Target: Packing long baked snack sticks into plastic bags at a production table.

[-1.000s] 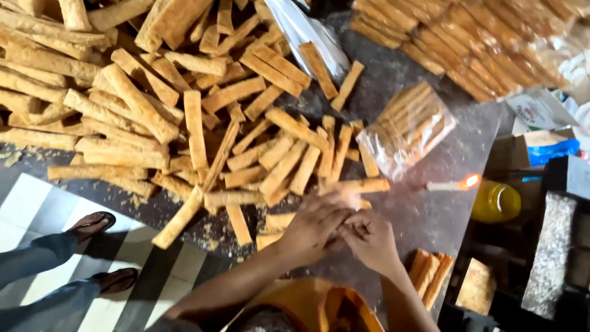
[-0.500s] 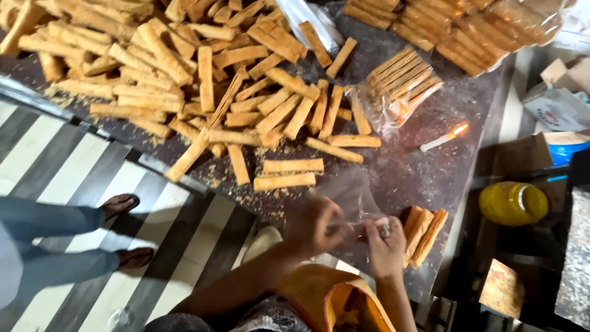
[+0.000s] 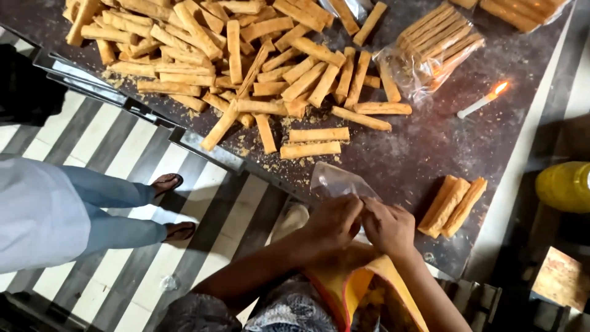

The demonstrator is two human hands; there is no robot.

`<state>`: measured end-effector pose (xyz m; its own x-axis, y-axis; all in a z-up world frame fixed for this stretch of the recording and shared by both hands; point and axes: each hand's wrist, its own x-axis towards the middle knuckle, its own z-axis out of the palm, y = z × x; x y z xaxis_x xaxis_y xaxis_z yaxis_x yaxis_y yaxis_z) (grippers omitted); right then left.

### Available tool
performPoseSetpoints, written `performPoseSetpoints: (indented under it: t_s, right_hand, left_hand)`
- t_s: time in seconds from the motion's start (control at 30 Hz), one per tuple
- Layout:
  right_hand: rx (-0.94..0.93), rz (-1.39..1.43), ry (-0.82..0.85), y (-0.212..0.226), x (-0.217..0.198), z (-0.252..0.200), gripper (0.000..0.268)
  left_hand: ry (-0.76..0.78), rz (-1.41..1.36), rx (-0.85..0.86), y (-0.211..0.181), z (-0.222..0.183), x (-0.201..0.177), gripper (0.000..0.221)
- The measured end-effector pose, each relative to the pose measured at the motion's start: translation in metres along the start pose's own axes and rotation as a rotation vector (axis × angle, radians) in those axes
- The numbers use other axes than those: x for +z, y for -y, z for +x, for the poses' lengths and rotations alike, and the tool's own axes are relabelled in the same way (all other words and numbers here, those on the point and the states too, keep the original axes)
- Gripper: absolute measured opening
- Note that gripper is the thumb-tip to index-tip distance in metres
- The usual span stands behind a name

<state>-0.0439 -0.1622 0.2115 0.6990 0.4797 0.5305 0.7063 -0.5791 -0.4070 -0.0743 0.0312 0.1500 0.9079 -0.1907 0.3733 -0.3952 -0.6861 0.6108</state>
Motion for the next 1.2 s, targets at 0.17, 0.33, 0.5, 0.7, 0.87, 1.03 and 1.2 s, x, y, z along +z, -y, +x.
performPoseSetpoints:
  t_s: [0.17,0.33,0.5,0.7,0.87,1.03,1.2]
  right_hand:
    - [0.088,0.047,-0.028,-0.003,-0.001,0.006,0.030]
    - [0.732,0.355,0.274,0.017,-0.003,0.022,0.017]
    - [0.439,0.479,0.320,0.009,0.031,-0.020,0.021]
    - [0.467,0.408,0.237,0.016,-0.020,0.040,0.022]
    - [0.745,0.404,0.043,0.031,-0.066,0.053,0.023]
    - [0.438,0.271,-0.331,0.022,-0.035,0.038,0.018]
    - [0.567,0.061,-0.121,-0.035,0.059,-0.020,0.032]
  left_hand:
    - [0.080,0.205,-0.223,0.023,0.008,-0.022,0.015]
    - [0.146,-0.169,-0.087,-0.006,-0.036,0.013,0.024]
    - [0.018,0.177,-0.002,-0.030,0.012,-0.030,0.057]
    - [0.636,-0.343,-0.363,-0.081,0.038,-0.106,0.046]
    - [0.575,0.004,0.179,-0.100,0.043,-0.135,0.040]
    - [0.393,-0.174,0.243,-0.039,0.060,-0.118,0.039]
    - [0.304,-0.092,-0.101,0.094,0.082,-0.115,0.033]
